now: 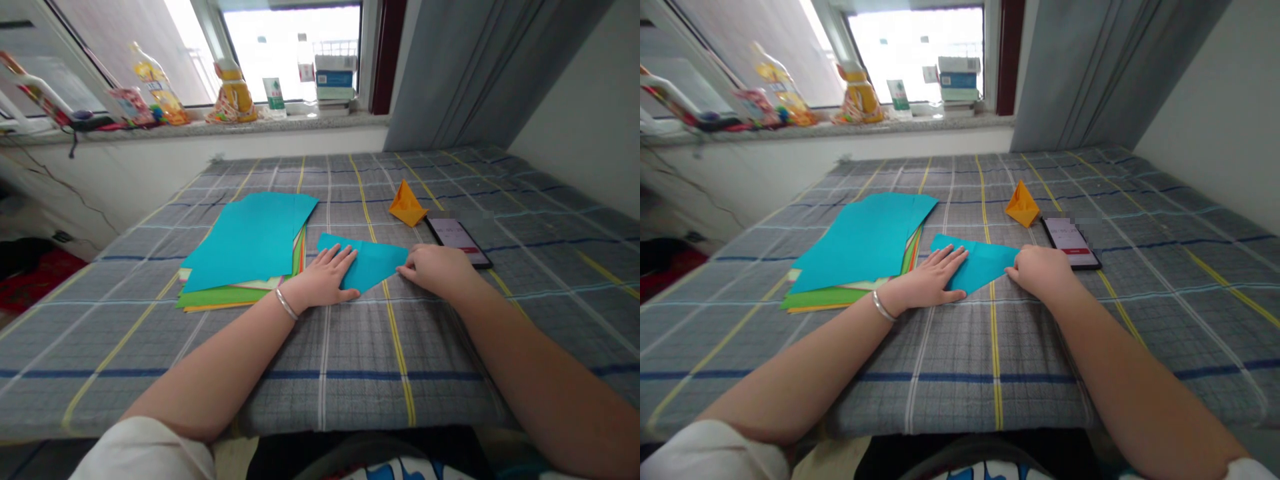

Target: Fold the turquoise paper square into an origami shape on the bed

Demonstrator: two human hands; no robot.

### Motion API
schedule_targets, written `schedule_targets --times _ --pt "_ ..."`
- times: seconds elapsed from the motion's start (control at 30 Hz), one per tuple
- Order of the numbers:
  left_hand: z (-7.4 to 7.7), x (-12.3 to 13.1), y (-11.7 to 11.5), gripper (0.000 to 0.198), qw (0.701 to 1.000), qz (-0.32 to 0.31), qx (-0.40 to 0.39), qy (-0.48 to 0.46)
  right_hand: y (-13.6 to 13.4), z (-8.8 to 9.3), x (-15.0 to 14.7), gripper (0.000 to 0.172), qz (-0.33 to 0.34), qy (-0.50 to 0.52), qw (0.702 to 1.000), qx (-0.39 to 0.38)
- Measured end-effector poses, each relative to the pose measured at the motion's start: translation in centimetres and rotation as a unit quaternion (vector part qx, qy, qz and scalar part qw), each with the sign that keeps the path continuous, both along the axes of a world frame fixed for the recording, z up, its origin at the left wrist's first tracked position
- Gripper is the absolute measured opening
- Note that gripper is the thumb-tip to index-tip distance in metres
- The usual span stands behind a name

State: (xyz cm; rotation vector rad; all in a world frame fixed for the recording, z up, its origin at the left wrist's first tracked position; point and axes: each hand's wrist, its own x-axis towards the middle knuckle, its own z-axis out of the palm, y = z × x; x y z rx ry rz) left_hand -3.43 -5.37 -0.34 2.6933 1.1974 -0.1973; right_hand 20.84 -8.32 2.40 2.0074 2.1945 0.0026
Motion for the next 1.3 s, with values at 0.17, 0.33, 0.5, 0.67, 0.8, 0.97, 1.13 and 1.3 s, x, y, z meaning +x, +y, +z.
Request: schedule_targets --times 0.17,0.33,0.5,0.67,0.8,0.97,1.13,1.3 --pt "0.6 -0.5 0.3 0.098 0.999 -0.015 -0.023 0.018 -0.2 0.0 -0.1 0.037 -0.015 0.001 1.0 0.003" --pt "0.9 -1.0 0.7 0.101 0.998 -0.029 -0.045 0.015 -0.6 0.1 -0.6 0.039 -0.006 -0.01 1.0 0.023" --pt "0.4 -1.3 0.9 0.097 0.999 -0.038 -0.028 -0.005 -1.1 -0.1 -0.9 0.027 0.084 0.002 0.987 0.138" --pt "0.0 -1.0 0.7 0.101 0.998 -0.046 0.006 -0.036 -0.7 -1.9 -1.6 0.014 0.341 0.11 0.921 0.153" --pt "0.3 -1.2 0.7 0.095 0.989 -0.079 0.073 -0.097 -0.3 -3.1 -2.7 0.017 0.37 0.117 0.906 0.169" --pt "1.1 -1.1 0.4 0.048 0.96 -0.163 0.171 -0.152 -0.4 -3.1 -3.3 0.021 0.333 0.088 0.919 0.194" --pt "1.0 -0.1 -0.1 0.02 0.934 -0.155 0.284 -0.149 -0.7 -2.7 -3.4 0.026 0.26 0.089 0.928 0.252" --pt "0.5 0.7 -0.6 0.026 0.904 -0.124 0.367 -0.179 -0.8 -2.6 -3.3 0.028 0.237 0.129 0.92 0.283"
